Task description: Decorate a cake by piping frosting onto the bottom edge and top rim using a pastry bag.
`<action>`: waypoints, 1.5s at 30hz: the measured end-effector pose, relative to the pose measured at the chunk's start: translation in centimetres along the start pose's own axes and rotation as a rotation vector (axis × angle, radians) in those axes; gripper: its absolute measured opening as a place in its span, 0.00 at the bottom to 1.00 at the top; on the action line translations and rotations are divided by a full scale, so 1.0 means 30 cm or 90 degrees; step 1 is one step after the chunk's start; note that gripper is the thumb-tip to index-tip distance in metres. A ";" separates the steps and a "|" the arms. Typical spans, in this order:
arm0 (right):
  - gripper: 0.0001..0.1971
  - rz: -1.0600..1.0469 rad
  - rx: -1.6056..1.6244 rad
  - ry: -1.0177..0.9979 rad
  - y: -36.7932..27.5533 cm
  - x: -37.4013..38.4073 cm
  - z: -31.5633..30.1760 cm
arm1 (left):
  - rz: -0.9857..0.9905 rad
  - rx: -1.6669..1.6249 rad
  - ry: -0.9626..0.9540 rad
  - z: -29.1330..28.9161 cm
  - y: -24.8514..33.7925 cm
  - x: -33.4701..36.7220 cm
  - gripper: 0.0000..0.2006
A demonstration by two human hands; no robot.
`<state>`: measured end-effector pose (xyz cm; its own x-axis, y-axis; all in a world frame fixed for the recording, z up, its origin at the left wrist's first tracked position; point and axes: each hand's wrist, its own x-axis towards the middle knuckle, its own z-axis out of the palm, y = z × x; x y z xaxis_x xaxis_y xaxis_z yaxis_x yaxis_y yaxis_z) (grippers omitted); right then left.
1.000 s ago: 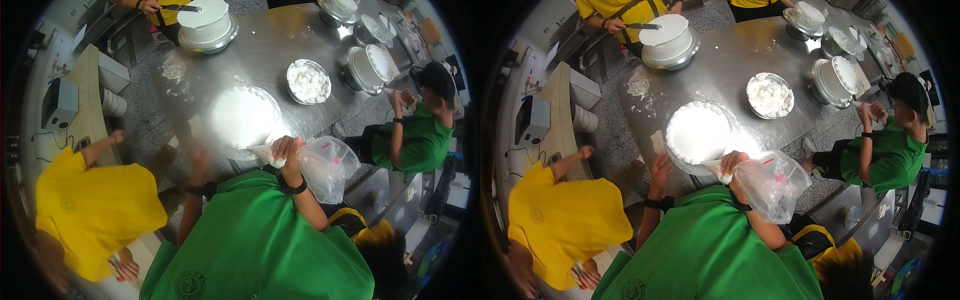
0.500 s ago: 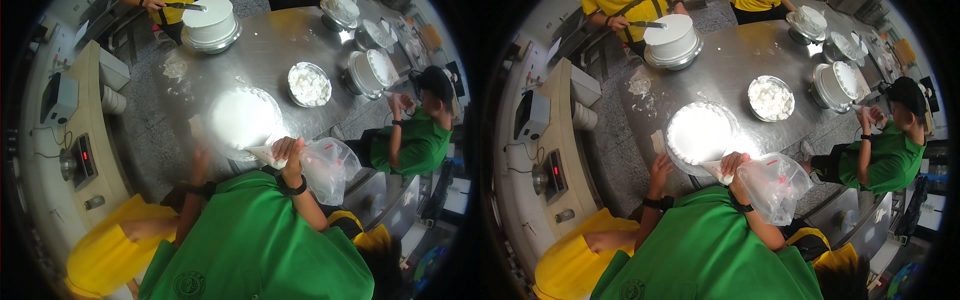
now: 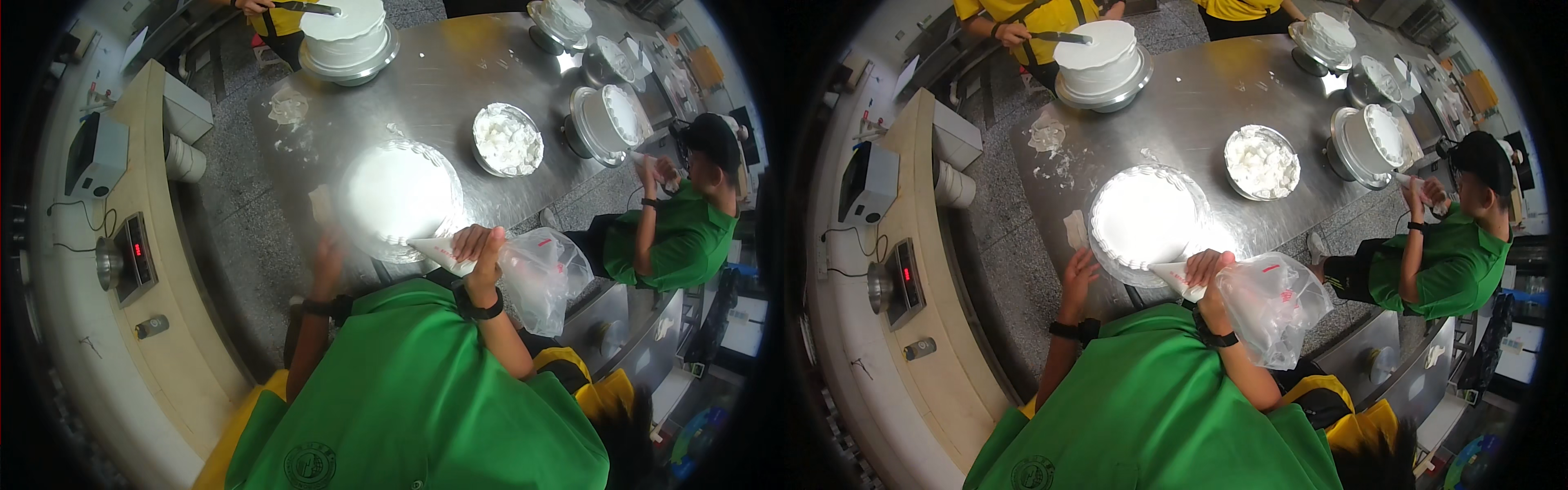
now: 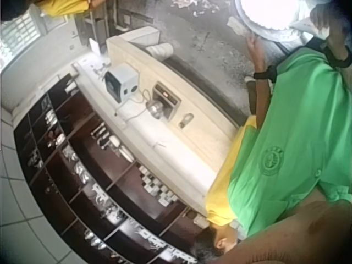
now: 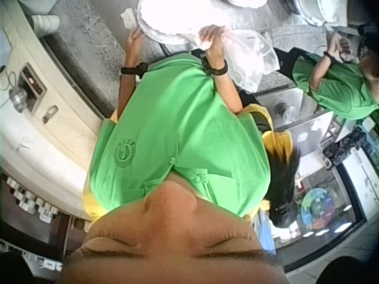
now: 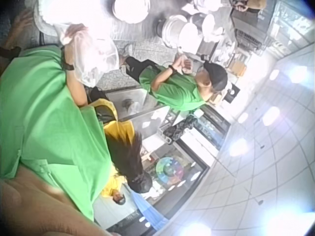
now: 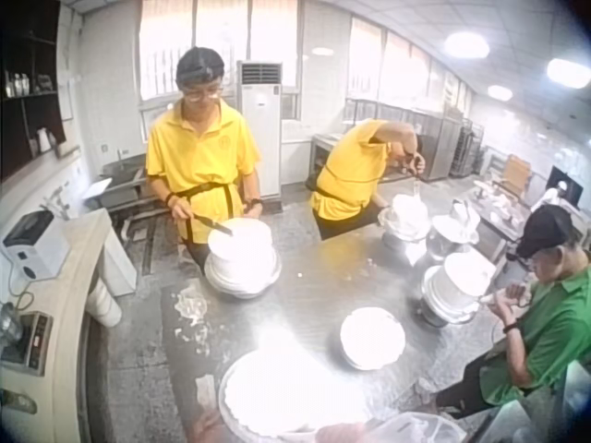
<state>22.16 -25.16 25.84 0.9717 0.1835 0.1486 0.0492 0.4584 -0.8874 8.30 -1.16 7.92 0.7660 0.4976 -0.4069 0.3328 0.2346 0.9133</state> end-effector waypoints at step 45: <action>0.27 0.016 0.015 -0.052 0.016 0.005 -0.036 | 0.062 0.003 0.010 -0.030 -0.031 0.020 0.26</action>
<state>22.57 -25.86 24.97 0.9506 0.2651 0.1616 0.0179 0.4728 -0.8810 7.95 -0.33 6.80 0.7864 0.5308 -0.3158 0.2595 0.1801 0.9488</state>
